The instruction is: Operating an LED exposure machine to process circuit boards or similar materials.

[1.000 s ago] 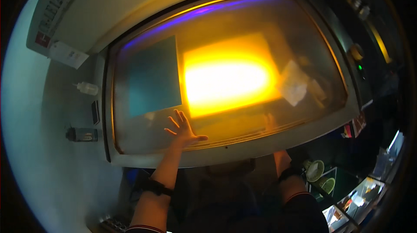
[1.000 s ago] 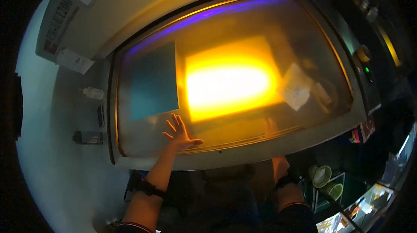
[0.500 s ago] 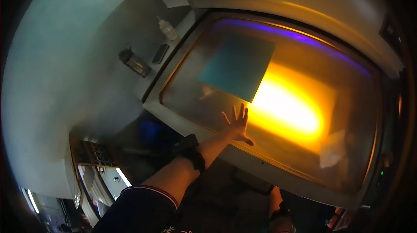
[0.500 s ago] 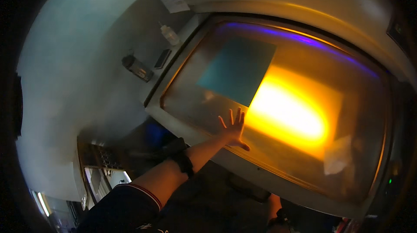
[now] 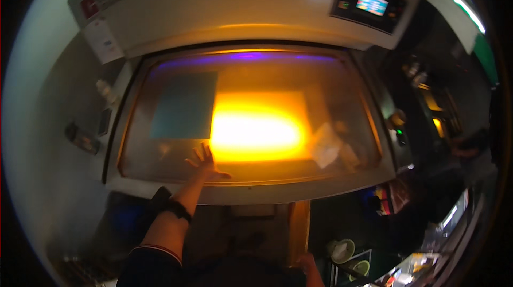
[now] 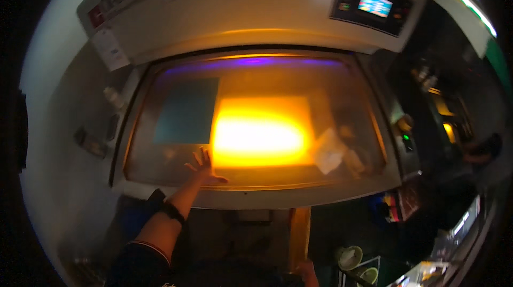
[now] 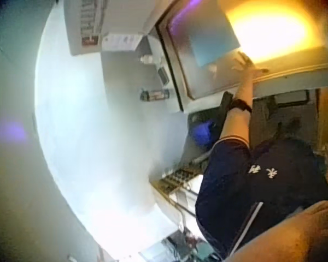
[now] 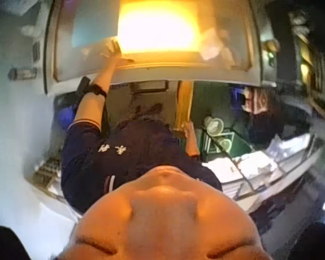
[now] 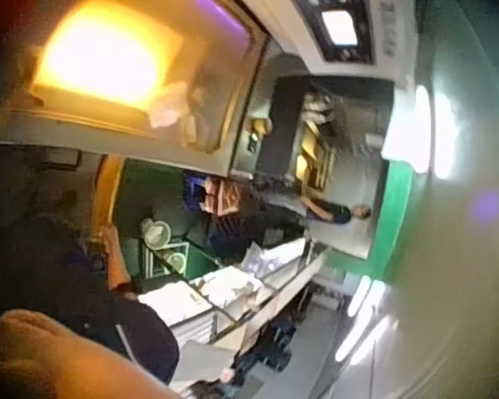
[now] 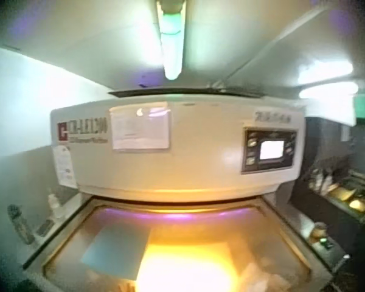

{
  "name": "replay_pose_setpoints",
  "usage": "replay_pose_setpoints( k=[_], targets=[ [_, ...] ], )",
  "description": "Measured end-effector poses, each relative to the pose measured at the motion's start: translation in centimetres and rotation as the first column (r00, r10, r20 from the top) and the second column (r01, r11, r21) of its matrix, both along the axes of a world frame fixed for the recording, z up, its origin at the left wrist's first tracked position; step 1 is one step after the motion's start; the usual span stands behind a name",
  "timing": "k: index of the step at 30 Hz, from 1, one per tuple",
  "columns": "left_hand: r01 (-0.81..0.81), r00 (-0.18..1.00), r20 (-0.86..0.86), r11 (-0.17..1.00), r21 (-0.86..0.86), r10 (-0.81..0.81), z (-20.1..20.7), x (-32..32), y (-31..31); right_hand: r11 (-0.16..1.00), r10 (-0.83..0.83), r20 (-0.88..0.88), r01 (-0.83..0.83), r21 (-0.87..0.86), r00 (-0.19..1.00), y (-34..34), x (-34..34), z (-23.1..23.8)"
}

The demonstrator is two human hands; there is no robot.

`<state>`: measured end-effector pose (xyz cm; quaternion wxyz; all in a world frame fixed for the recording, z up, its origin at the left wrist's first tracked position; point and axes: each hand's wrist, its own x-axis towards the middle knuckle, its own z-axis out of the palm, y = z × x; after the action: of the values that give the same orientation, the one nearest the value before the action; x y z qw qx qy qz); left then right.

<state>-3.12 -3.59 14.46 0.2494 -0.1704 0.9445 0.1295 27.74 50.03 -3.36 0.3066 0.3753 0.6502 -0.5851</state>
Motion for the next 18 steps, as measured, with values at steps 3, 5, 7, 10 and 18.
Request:
replay_pose_setpoints(
  k=[3, 5, 7, 10, 18],
  targets=[
    [-0.022, 1.0, 0.008, 1.0, -0.012, 0.022, 1.1, 1.4, -2.1, 0.963, -0.264, -0.049, 0.267, 0.047, 0.963, -0.4, 4.7, 5.4],
    [-0.039, 0.999, 0.028, 0.999, -0.028, 0.04, 1.2, 1.5, -1.2, 0.909, -0.411, -0.216, 0.417, -0.017, 0.886, 2.2, 7.9, 6.7],
    [-0.005, 1.0, -0.029, 1.0, 0.01, 0.006, 0.8, 1.5, -0.9, 0.85, -0.517, -0.359, 0.514, -0.113, 0.777, 4.0, 10.9, 7.5],
    [-0.013, 0.999, -0.029, 1.0, -0.007, 0.013, 0.1, 2.2, -1.5, 0.913, -0.26, -0.479, 0.375, 0.16, 0.838, 3.5, 8.4, 13.5],
    [0.491, 0.747, -0.6, 0.845, 0.212, -0.284, 5.0, 7.1, 1.1, 0.402, 0.773, -0.228, -0.179, 0.898, 0.592, 1.0, -11.6, 24.8]
  ],
)
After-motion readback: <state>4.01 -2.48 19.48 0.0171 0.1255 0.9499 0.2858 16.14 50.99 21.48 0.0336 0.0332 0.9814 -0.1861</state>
